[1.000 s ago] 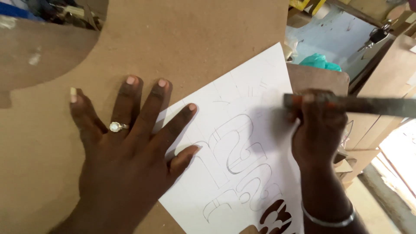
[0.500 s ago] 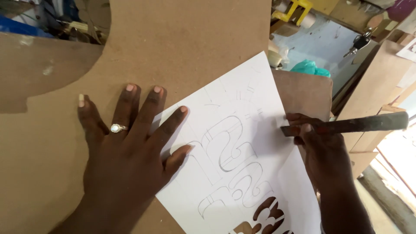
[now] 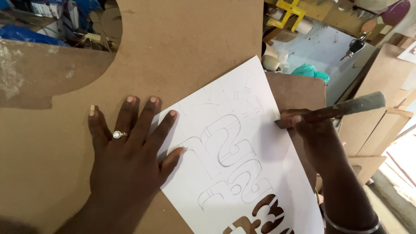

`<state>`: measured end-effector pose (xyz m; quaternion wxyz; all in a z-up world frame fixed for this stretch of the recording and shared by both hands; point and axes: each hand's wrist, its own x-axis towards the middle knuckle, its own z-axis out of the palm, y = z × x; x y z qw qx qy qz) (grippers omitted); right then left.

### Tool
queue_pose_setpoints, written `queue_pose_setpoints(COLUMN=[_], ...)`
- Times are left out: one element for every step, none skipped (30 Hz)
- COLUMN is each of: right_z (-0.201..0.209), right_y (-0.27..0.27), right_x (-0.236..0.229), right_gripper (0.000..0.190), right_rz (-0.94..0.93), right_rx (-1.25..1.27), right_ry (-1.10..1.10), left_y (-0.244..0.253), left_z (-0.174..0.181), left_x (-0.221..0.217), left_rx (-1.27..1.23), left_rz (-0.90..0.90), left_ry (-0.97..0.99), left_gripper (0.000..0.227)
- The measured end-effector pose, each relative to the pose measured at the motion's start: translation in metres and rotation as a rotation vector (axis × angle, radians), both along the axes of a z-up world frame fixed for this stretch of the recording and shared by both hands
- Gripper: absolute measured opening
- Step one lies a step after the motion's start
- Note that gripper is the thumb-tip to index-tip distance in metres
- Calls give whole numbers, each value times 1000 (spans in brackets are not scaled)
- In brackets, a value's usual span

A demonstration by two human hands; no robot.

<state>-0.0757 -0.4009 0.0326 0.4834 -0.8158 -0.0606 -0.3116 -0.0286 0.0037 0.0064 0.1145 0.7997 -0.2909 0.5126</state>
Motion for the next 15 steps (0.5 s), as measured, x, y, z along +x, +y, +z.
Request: queue_pose_setpoints(right_z=[0,1,1,1,2,2,7,11,15,17,19,20,19,17,16], right_y=[-1,-2,-3,-4,-4,-4,0,4,8,9,10,11,12,14,15], right_x=[0,0,1,0,0,-1,-3,-6,-8,-9,-9,-10,-9,-7,-5], right_gripper=[31,32,33,33,34,35,35,36,37,37,38,42,42,39,36], right_rz=[0,-5,-10,-8,23,53,54,34,14,15,-93,-198,-197,-192,-188], right_rx=[0,-5,-10,-9,-20,-29,-27,-37,-46,-45,-125,-207,-207,-149,-92], right_ry=[-2,15,32,30,2,-27,-28,-26,-24,-24,40,107,110,94,79], left_y=[0,0,0,1,1,2,2,1,1,1,2,2,2,3,3], left_z=[0,-1,-1,-1,-1,-1,0,0,-1,-1,-1,-2,-3,-3,-3], left_x=[-1,-2,-3,-3,-3,-3,-4,-5,-6,-6,-6,-7,-7,-8,-8], left_rx=[0,-1,-1,0,-8,-14,-12,-23,-34,-33,-37,-42,-42,-40,-39], left_rz=[0,10,19,21,5,-12,-11,-16,-21,-21,-22,-23,-21,-21,-22], left_ry=[-2,-7,-12,-13,-16,-18,-19,-18,-16,-16,-12,-5,-2,-8,-14], left_gripper=[58,59,60,60,60,59,59,59,59,59,58,57,57,56,55])
